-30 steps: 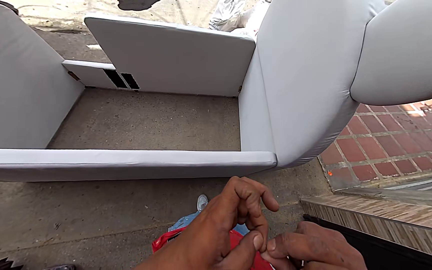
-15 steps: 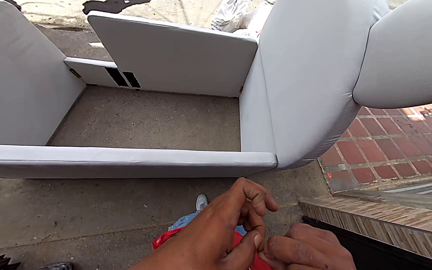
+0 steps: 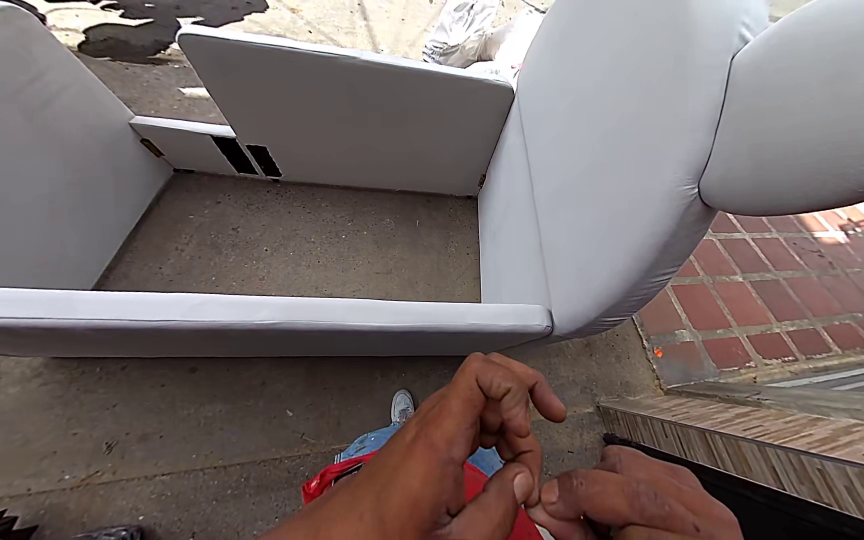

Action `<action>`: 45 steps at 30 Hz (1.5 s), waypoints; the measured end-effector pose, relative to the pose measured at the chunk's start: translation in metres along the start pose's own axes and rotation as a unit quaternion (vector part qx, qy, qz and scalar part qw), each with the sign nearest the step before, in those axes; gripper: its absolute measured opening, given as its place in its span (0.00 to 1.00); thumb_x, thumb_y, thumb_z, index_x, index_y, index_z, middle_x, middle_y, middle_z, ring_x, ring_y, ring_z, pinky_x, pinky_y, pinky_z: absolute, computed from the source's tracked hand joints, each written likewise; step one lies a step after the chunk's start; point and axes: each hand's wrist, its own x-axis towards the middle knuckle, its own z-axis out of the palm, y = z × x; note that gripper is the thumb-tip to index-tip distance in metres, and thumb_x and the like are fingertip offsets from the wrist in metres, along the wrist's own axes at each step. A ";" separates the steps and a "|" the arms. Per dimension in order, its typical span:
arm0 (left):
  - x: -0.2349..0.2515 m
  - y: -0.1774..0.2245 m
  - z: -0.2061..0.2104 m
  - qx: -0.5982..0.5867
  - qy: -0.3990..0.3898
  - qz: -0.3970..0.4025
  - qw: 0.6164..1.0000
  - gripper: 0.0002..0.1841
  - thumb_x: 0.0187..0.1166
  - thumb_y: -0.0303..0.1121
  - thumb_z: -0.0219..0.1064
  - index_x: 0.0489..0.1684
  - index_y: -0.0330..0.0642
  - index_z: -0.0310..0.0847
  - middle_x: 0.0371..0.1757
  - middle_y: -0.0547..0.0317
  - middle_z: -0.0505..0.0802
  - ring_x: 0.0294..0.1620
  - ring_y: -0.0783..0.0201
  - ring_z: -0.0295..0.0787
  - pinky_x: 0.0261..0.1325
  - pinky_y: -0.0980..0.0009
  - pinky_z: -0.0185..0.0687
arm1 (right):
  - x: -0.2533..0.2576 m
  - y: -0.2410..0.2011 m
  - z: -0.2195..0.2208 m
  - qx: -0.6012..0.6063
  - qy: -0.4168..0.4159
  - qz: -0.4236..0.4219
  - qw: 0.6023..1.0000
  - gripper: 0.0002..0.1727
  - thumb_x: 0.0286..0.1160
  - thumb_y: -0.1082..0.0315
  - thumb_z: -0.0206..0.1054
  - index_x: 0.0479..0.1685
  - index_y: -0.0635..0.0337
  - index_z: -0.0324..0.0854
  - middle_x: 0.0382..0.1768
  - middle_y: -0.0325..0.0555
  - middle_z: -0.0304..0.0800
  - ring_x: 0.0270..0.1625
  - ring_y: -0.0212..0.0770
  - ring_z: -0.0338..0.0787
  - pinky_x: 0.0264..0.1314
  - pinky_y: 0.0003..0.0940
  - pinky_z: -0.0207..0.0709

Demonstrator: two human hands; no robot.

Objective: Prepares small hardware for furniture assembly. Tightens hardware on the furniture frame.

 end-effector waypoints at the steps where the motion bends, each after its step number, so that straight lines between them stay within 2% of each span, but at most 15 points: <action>1: 0.000 0.000 0.000 0.010 -0.004 0.001 1.000 0.18 0.79 0.21 0.63 0.59 0.47 0.60 0.69 0.49 0.79 0.47 0.64 0.87 0.47 0.69 0.88 | 0.000 0.000 0.000 -0.002 0.001 -0.001 1.000 0.15 0.68 0.71 0.80 0.35 0.51 0.74 0.40 0.41 0.95 0.30 0.35 0.89 0.30 0.26 0.80; 10: 0.003 -0.001 -0.001 0.064 -0.035 -0.042 0.996 0.17 0.79 0.23 0.63 0.60 0.45 0.62 0.67 0.51 0.80 0.46 0.65 0.87 0.46 0.69 0.88 | -0.003 0.002 -0.005 -0.061 -0.049 -0.040 0.996 0.09 0.72 0.70 0.77 0.33 0.51 0.79 0.44 0.41 0.96 0.33 0.36 0.90 0.33 0.27 0.81; 18: 0.006 -0.006 0.000 0.047 -0.030 -0.035 0.998 0.17 0.80 0.22 0.63 0.59 0.46 0.61 0.68 0.50 0.79 0.46 0.64 0.88 0.46 0.69 0.89 | -0.008 0.002 -0.004 -0.075 -0.038 -0.036 0.996 0.08 0.73 0.70 0.75 0.34 0.51 0.79 0.43 0.41 0.95 0.27 0.35 0.84 0.29 0.27 0.75; 25: 0.006 -0.007 -0.001 0.003 -0.027 -0.021 0.999 0.17 0.80 0.22 0.62 0.59 0.46 0.60 0.69 0.49 0.79 0.46 0.64 0.88 0.46 0.68 0.89 | -0.007 0.002 -0.005 -0.043 -0.012 -0.017 0.999 0.11 0.70 0.71 0.78 0.35 0.51 0.78 0.41 0.41 0.96 0.30 0.36 0.88 0.32 0.27 0.80; 32: 0.004 -0.010 -0.007 0.026 -0.041 -0.050 0.998 0.17 0.79 0.22 0.62 0.59 0.45 0.62 0.67 0.50 0.79 0.46 0.64 0.87 0.46 0.68 0.88 | -0.004 0.009 0.000 -0.049 -0.056 -0.029 0.997 0.08 0.73 0.70 0.75 0.34 0.51 0.79 0.43 0.41 0.96 0.31 0.36 0.89 0.32 0.27 0.80; 34: 0.002 -0.015 -0.010 0.022 -0.037 -0.067 0.997 0.18 0.79 0.22 0.63 0.61 0.45 0.62 0.68 0.50 0.80 0.44 0.64 0.88 0.45 0.67 0.89 | -0.005 0.012 0.002 -0.046 -0.063 -0.020 0.997 0.07 0.73 0.69 0.75 0.34 0.51 0.80 0.43 0.42 0.95 0.30 0.36 0.87 0.30 0.27 0.78; 35: 0.000 -0.018 -0.012 0.013 -0.030 -0.076 0.997 0.18 0.79 0.22 0.63 0.61 0.45 0.62 0.69 0.50 0.80 0.43 0.63 0.89 0.44 0.66 0.91 | -0.006 0.015 0.004 -0.035 -0.063 -0.011 0.997 0.08 0.72 0.70 0.75 0.34 0.52 0.80 0.42 0.43 0.95 0.32 0.36 0.89 0.31 0.27 0.80; 37: -0.004 -0.030 -0.017 0.007 0.013 -0.088 0.996 0.18 0.79 0.23 0.64 0.62 0.46 0.63 0.68 0.51 0.81 0.41 0.61 0.90 0.42 0.64 0.92 | -0.008 0.024 0.006 -0.003 -0.047 0.032 0.998 0.11 0.70 0.68 0.79 0.35 0.55 0.78 0.38 0.43 0.93 0.37 0.35 0.94 0.37 0.26 0.90; 38: -0.007 -0.038 -0.020 0.021 0.047 -0.093 0.994 0.18 0.79 0.24 0.65 0.62 0.46 0.64 0.66 0.52 0.83 0.39 0.62 0.89 0.40 0.65 0.91 | -0.011 0.030 0.007 0.027 -0.033 0.080 0.996 0.13 0.71 0.65 0.80 0.36 0.56 0.78 0.35 0.42 0.91 0.36 0.34 0.92 0.36 0.25 0.89; 40: -0.013 -0.057 -0.026 0.072 0.121 -0.119 0.983 0.16 0.78 0.29 0.68 0.59 0.47 0.69 0.60 0.56 0.86 0.33 0.66 0.86 0.33 0.70 0.87 | -0.017 0.049 0.004 0.145 0.008 0.196 0.970 0.10 0.80 0.58 0.73 0.45 0.55 0.82 0.37 0.41 0.88 0.31 0.28 0.84 0.30 0.20 0.79; 41: -0.016 -0.067 -0.029 0.097 0.148 -0.140 0.974 0.15 0.77 0.28 0.68 0.57 0.48 0.71 0.57 0.58 0.86 0.31 0.67 0.85 0.31 0.71 0.85 | -0.020 0.060 0.003 0.238 0.045 0.247 0.938 0.13 0.88 0.55 0.64 0.47 0.56 0.85 0.37 0.41 0.88 0.33 0.28 0.84 0.32 0.21 0.78; 42: -0.019 -0.077 -0.031 0.113 0.161 -0.159 0.967 0.14 0.74 0.27 0.67 0.55 0.48 0.72 0.56 0.59 0.86 0.32 0.66 0.85 0.31 0.70 0.85 | -0.021 0.071 0.003 0.330 0.104 0.290 0.892 0.21 0.91 0.51 0.57 0.46 0.59 0.87 0.35 0.45 0.89 0.32 0.33 0.86 0.32 0.26 0.82; 43: -0.020 -0.086 -0.033 0.120 0.160 -0.173 0.964 0.15 0.72 0.25 0.66 0.53 0.49 0.73 0.59 0.59 0.86 0.38 0.64 0.87 0.36 0.67 0.88 | -0.022 0.083 0.003 0.401 0.153 0.326 0.842 0.27 0.92 0.47 0.52 0.44 0.62 0.88 0.34 0.49 0.89 0.32 0.39 0.88 0.34 0.34 0.86; 44: -0.019 -0.094 -0.034 0.114 0.147 -0.184 0.965 0.15 0.70 0.23 0.65 0.53 0.48 0.73 0.64 0.59 0.86 0.50 0.59 0.91 0.46 0.61 0.94 | -0.022 0.095 0.002 0.446 0.185 0.350 0.803 0.30 0.91 0.45 0.50 0.44 0.62 0.88 0.36 0.53 0.90 0.37 0.45 0.91 0.39 0.42 0.88; 45: -0.017 -0.101 -0.033 0.097 0.132 -0.196 0.967 0.16 0.70 0.23 0.65 0.54 0.48 0.74 0.69 0.58 0.85 0.62 0.56 0.90 0.57 0.56 0.95 | -0.021 0.106 0.000 0.467 0.199 0.363 0.782 0.32 0.91 0.43 0.48 0.44 0.63 0.89 0.40 0.55 0.91 0.42 0.48 0.92 0.47 0.45 0.89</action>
